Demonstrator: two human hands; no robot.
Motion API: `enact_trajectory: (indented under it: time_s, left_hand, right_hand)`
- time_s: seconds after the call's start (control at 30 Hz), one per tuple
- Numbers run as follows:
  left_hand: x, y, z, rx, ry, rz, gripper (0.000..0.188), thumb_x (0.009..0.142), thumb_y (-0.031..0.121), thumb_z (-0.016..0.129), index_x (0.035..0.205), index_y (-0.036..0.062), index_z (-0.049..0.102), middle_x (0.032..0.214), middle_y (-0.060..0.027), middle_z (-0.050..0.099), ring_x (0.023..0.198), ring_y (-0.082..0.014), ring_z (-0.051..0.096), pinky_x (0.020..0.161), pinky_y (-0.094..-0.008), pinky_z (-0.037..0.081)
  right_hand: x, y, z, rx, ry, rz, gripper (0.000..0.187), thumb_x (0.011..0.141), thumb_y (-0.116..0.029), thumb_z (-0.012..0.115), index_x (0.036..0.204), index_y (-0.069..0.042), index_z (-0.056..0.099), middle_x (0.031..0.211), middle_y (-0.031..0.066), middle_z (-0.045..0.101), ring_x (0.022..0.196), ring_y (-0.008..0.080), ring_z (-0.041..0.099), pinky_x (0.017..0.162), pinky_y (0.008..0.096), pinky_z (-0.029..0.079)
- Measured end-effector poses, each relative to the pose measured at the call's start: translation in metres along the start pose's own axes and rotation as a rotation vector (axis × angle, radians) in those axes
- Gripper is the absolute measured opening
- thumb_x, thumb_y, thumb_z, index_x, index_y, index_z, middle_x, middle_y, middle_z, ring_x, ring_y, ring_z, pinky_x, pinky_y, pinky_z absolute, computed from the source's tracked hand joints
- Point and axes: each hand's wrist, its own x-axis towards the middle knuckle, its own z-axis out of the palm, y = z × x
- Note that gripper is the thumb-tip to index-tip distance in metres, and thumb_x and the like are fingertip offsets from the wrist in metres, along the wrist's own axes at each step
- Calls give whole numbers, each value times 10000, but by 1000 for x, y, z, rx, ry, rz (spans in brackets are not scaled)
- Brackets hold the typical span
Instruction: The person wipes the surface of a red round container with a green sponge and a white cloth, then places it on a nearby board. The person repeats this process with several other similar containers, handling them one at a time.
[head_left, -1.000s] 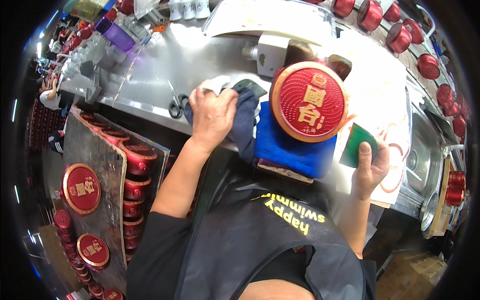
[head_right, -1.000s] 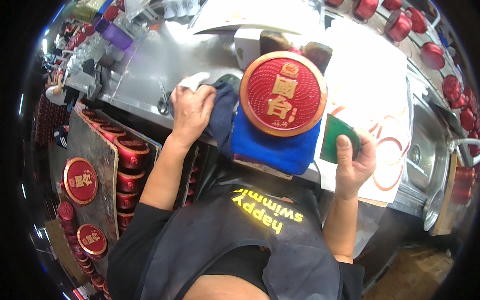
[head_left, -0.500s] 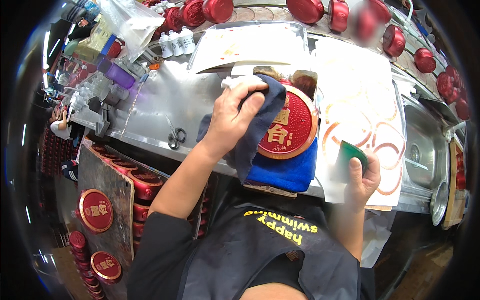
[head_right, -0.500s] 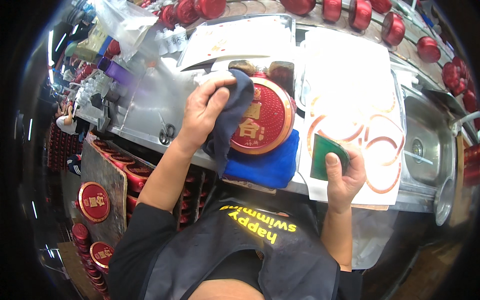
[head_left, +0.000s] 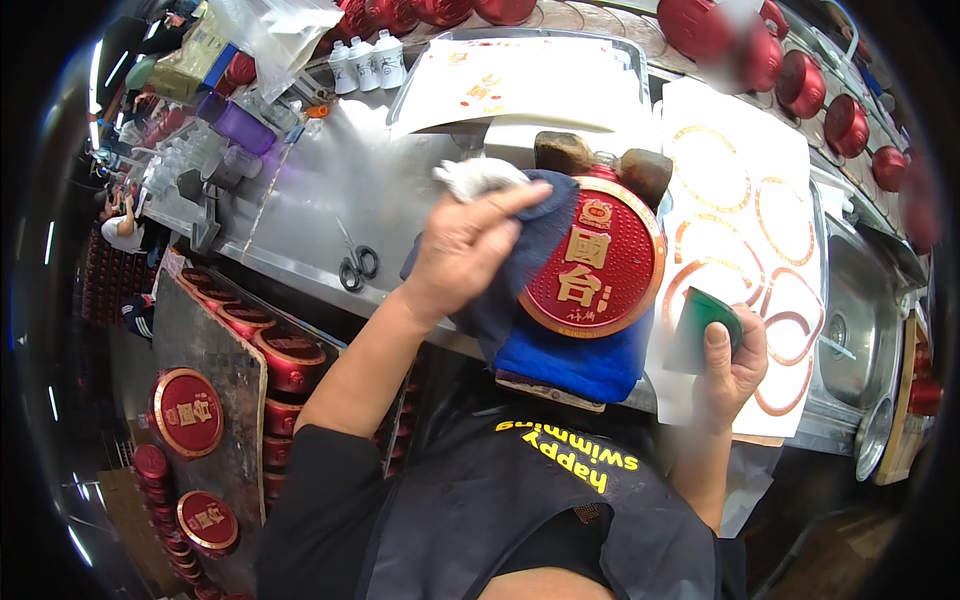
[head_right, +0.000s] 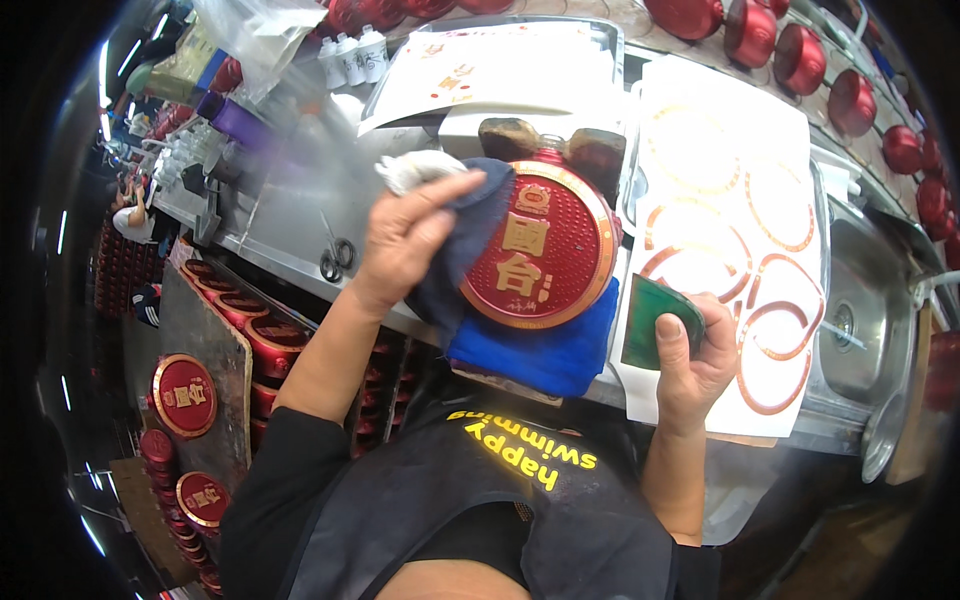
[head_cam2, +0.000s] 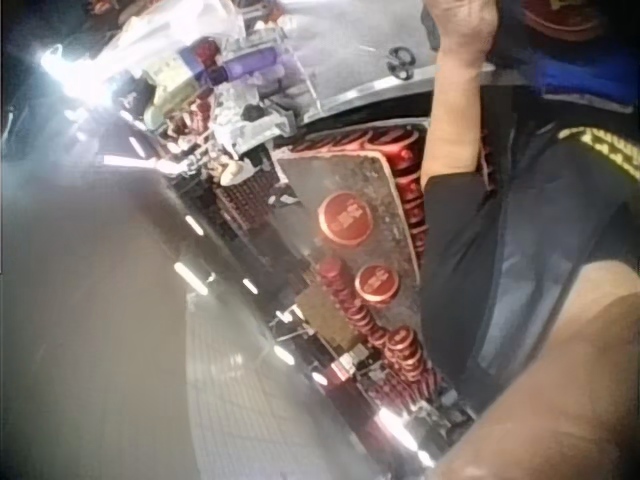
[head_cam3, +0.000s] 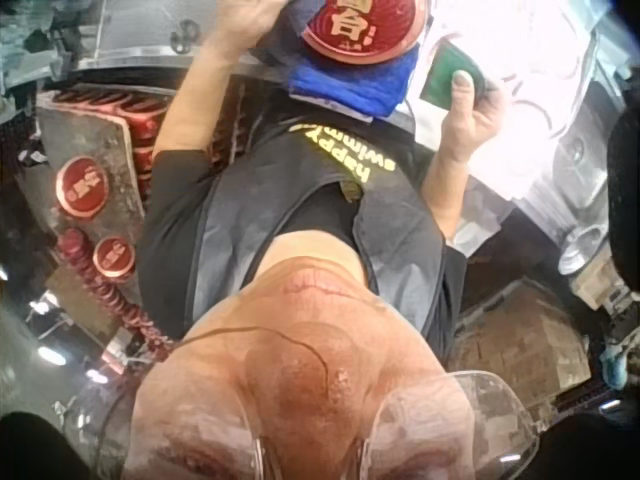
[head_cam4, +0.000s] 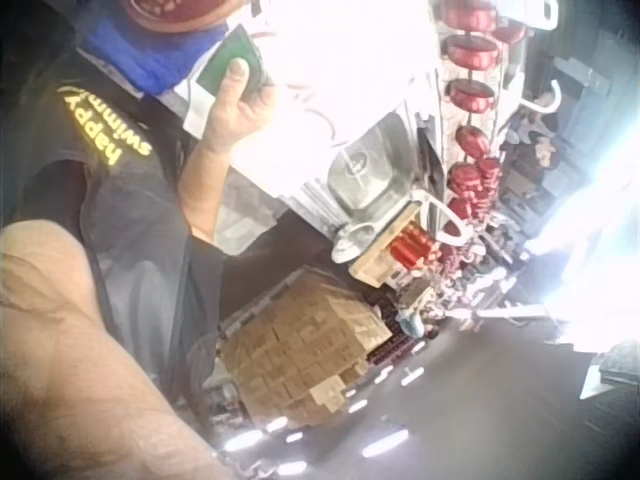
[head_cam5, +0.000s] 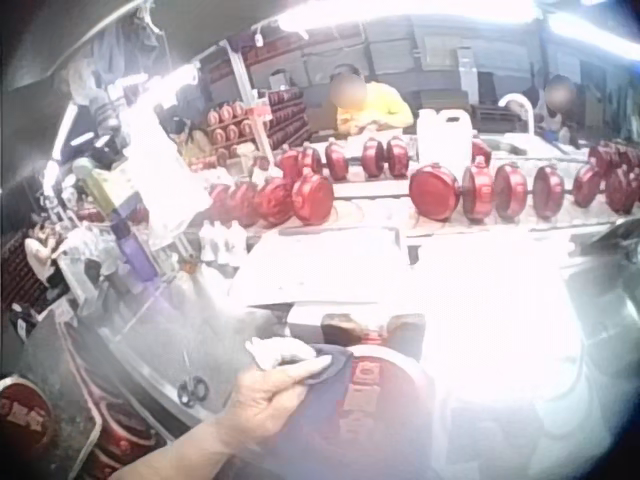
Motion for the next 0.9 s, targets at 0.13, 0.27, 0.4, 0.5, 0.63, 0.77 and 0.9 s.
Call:
enact_trajectory:
  time_s: [0.13,0.27,0.4,0.5,0.63,0.77,0.9]
  left_hand:
    - [-5,6,-5,196,-48,194,417,816,-70,550,1200,-22,703,1123,-149,607,1035,-275,591,948,-347,460]
    - [-29,4,-10,17,-8,88,352,837,-29,529,1135,-44,717,1123,-140,635,1056,-248,603,958,-351,465]
    - [-43,-7,-1,-749,418,-387,308,973,76,476,1191,-81,627,1122,-142,699,1021,-202,677,955,-321,523]
    - [-46,-13,-2,-861,467,-385,302,983,69,476,1199,-85,620,1129,-141,700,1024,-191,674,945,-315,524]
    - [-46,-16,-1,-871,434,-383,278,993,66,494,1183,-82,633,1119,-114,697,1027,-161,653,936,-294,510]
    - [-39,-23,0,-813,369,-398,269,1002,107,527,1169,-68,645,1069,-83,695,1008,-147,632,930,-283,484]
    - [-31,-30,-6,-541,252,-234,265,997,178,592,1146,-29,663,1054,-82,679,969,-145,609,920,-287,457]
  right_hand:
    - [21,-24,6,-17,-61,11,179,951,-113,704,1041,6,606,892,25,594,790,82,529,713,212,424]
    - [84,-64,34,-381,-408,-193,211,869,-26,724,1069,-6,659,924,91,671,838,154,635,718,259,454]
    - [142,-65,104,-701,-705,-674,159,748,-55,741,890,-73,672,879,39,663,844,253,597,803,376,458]
    - [146,-72,130,-901,-894,-882,111,736,-91,705,810,-91,623,837,1,636,847,230,571,813,391,457]
    - [144,-88,125,-895,-1052,-823,203,719,-137,767,908,-134,692,897,-15,674,857,189,571,838,390,414]
    - [155,-88,126,-763,-926,-758,202,722,-158,768,903,-119,688,886,-2,670,837,203,567,845,383,411]
    - [149,-85,128,-942,-1029,-826,222,714,-166,779,916,-108,708,872,13,682,861,209,584,841,369,418]
